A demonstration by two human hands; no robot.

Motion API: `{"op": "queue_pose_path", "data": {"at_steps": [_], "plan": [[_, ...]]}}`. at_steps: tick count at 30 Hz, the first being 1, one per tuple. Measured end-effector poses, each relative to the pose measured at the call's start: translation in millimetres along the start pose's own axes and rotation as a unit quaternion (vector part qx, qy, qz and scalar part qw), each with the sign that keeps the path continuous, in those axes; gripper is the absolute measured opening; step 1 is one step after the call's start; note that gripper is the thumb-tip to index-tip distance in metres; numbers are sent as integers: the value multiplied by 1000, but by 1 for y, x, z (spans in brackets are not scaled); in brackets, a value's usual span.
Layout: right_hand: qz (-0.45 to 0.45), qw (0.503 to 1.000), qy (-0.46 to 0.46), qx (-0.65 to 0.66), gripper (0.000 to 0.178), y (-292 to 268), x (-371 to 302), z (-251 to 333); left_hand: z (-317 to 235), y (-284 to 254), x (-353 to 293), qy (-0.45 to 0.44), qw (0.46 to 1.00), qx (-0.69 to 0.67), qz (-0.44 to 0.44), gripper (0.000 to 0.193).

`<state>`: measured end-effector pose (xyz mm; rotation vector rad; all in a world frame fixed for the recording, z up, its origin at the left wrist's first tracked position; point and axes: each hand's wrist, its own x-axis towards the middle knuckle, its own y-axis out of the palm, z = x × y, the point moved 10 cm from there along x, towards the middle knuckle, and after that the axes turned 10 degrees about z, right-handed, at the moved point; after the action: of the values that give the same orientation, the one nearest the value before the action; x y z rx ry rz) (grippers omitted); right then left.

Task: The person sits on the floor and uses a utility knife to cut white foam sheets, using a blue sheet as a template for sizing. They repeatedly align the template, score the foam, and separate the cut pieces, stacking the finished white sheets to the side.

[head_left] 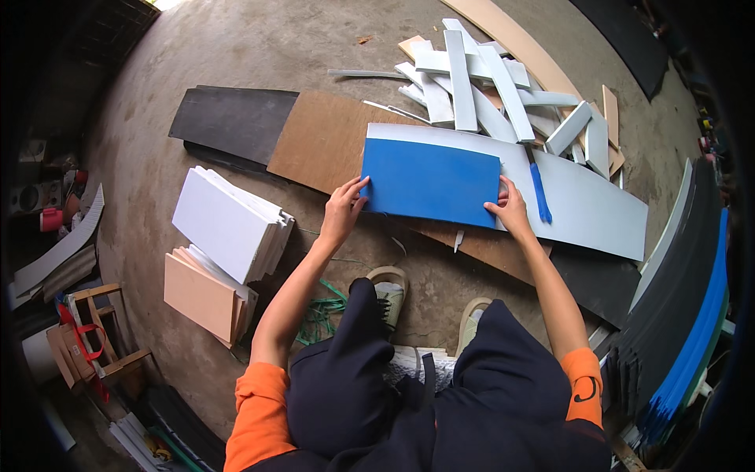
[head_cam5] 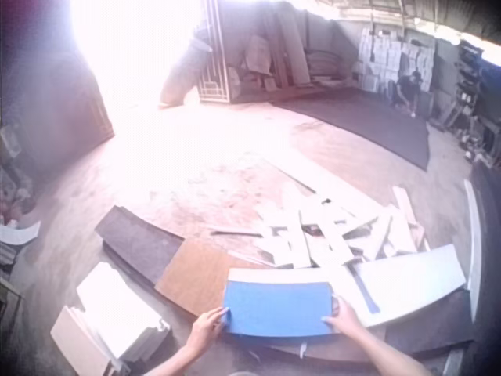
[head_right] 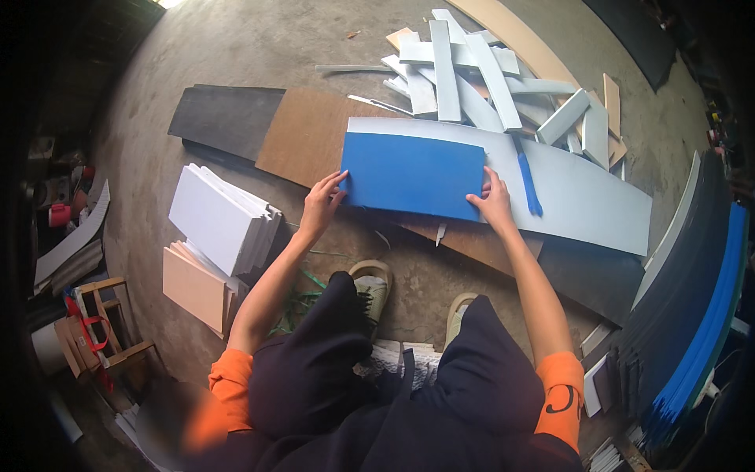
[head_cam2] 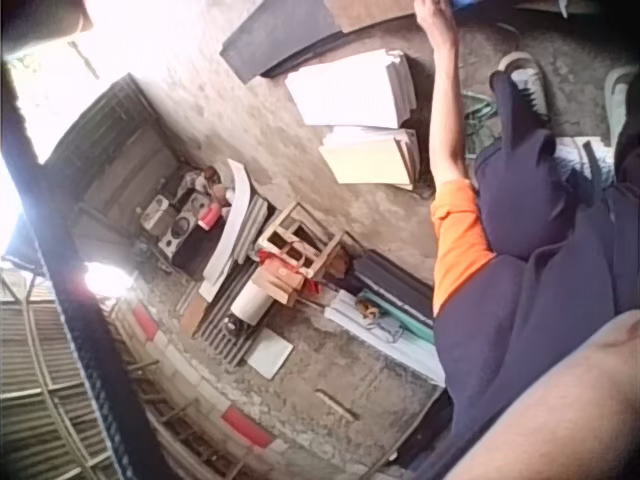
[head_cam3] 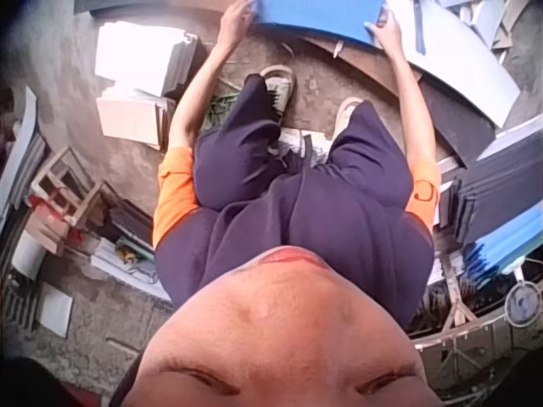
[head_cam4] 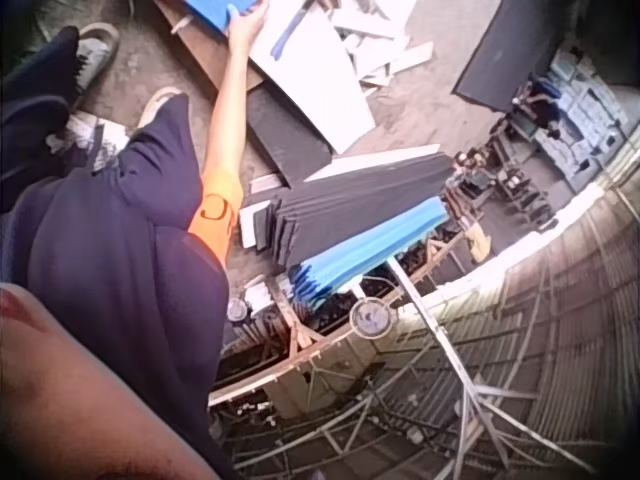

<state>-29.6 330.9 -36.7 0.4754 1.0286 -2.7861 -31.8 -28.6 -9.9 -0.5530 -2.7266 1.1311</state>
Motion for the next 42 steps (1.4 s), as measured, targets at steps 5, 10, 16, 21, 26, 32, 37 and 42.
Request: {"op": "queue_pose_path", "data": {"at_steps": [5,10,16,21,26,32,37,42], "plan": [[0,1000,8,7,76,-3,-2,-5,-33,-3,-7,66,994,87,15,67],[7,1000,-8,4,76,-3,-2,-2,-26,-3,-1,90,990,105,35,71],[38,999,2,24,75,-6,1,-7,-28,5,1,84,988,123,45,70],[25,1000,-1,19,76,-4,0,-5,-33,9,1,86,982,156,66,68],[17,1000,6,-17,70,-8,4,-1,-51,29,-3,51,961,261,80,84],[38,999,3,29,70,-5,5,-1,-94,80,39,67,957,268,84,101],[62,997,14,33,68,-6,5,0,-159,133,81,164,934,280,149,109],[42,998,2,56,66,-7,-4,2,-182,158,97,163,943,245,157,113]]}}
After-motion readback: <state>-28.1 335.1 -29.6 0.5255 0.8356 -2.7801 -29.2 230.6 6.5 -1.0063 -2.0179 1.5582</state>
